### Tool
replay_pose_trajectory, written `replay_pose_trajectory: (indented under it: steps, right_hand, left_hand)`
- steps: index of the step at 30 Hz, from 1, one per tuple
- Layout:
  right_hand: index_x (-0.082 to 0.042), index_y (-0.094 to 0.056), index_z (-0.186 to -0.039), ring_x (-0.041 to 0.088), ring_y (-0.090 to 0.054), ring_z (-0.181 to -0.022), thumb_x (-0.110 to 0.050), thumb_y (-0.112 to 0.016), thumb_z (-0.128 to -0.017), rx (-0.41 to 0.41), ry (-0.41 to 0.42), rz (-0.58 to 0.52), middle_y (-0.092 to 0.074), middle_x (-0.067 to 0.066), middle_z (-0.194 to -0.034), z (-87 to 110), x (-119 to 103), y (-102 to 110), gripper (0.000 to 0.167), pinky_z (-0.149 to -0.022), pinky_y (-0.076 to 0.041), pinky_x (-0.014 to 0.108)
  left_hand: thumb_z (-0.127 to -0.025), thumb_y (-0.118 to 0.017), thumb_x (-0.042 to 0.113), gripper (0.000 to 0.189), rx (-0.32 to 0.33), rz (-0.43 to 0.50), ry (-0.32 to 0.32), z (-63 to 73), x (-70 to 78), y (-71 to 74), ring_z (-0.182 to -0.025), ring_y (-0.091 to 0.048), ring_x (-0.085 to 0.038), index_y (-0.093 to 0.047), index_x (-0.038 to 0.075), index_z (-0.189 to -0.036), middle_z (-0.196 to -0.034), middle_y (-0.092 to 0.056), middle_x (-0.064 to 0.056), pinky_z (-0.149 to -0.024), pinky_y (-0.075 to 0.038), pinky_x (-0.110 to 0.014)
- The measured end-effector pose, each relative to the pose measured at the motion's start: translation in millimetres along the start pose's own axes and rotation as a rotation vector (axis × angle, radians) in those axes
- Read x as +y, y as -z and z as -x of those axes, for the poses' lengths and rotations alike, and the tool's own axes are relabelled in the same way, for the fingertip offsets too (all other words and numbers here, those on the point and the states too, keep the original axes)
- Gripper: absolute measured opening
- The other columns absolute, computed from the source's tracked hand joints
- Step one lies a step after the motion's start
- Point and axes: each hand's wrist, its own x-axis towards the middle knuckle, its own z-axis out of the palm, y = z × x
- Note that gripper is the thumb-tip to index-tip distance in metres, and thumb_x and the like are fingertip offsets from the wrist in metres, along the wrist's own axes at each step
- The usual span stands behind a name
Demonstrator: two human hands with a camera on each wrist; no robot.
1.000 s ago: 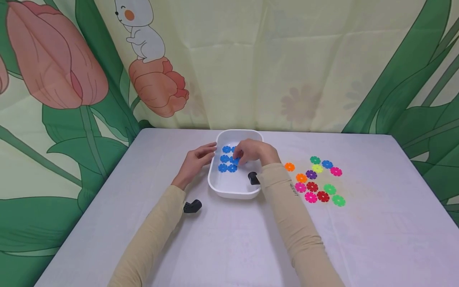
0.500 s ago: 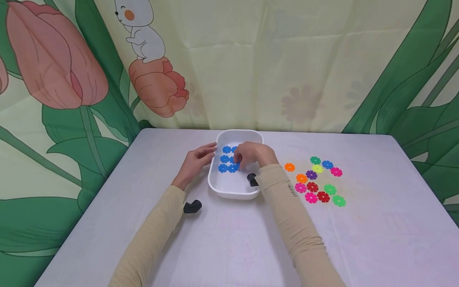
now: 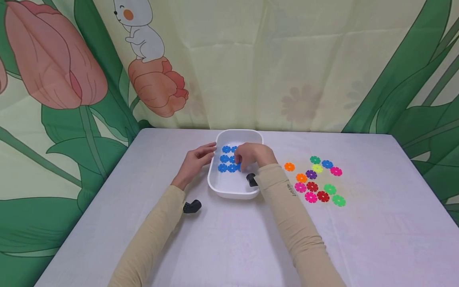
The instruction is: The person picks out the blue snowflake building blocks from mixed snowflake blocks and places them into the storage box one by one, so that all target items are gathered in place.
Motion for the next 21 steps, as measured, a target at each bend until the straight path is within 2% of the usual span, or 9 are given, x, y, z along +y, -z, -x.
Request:
replay_pose_trajectory:
  steps: [13,21]
  right_hand:
    - [-0.014,-0.064,-0.103,0.023,-0.052,-0.097,-0.013,-0.077,-0.084,-0.005,-0.023,0.015,-0.058,0.004,-0.094,-5.0,-1.7,-4.4,0.023,-0.083,-0.044,0.035]
    - [-0.014,-0.064,-0.103,0.023,-0.052,-0.097,-0.012,-0.078,-0.083,-0.007,-0.022,0.022,-0.058,0.004,-0.094,-3.8,-2.4,-4.3,0.024,-0.085,-0.045,0.036]
  left_hand:
    - [-0.097,-0.063,0.023,0.031,0.000,0.005,0.004,-1.3,-0.6,0.6,-0.125,-0.053,-0.012,-0.067,0.014,-0.126,-0.136,-0.055,0.016,-0.093,-0.053,-0.028]
    - [-0.097,-0.063,0.022,0.032,-0.003,0.000,0.009,-0.9,-0.3,0.5,-0.126,-0.052,-0.012,-0.067,0.014,-0.127,-0.137,-0.055,0.016,-0.094,-0.052,-0.028]
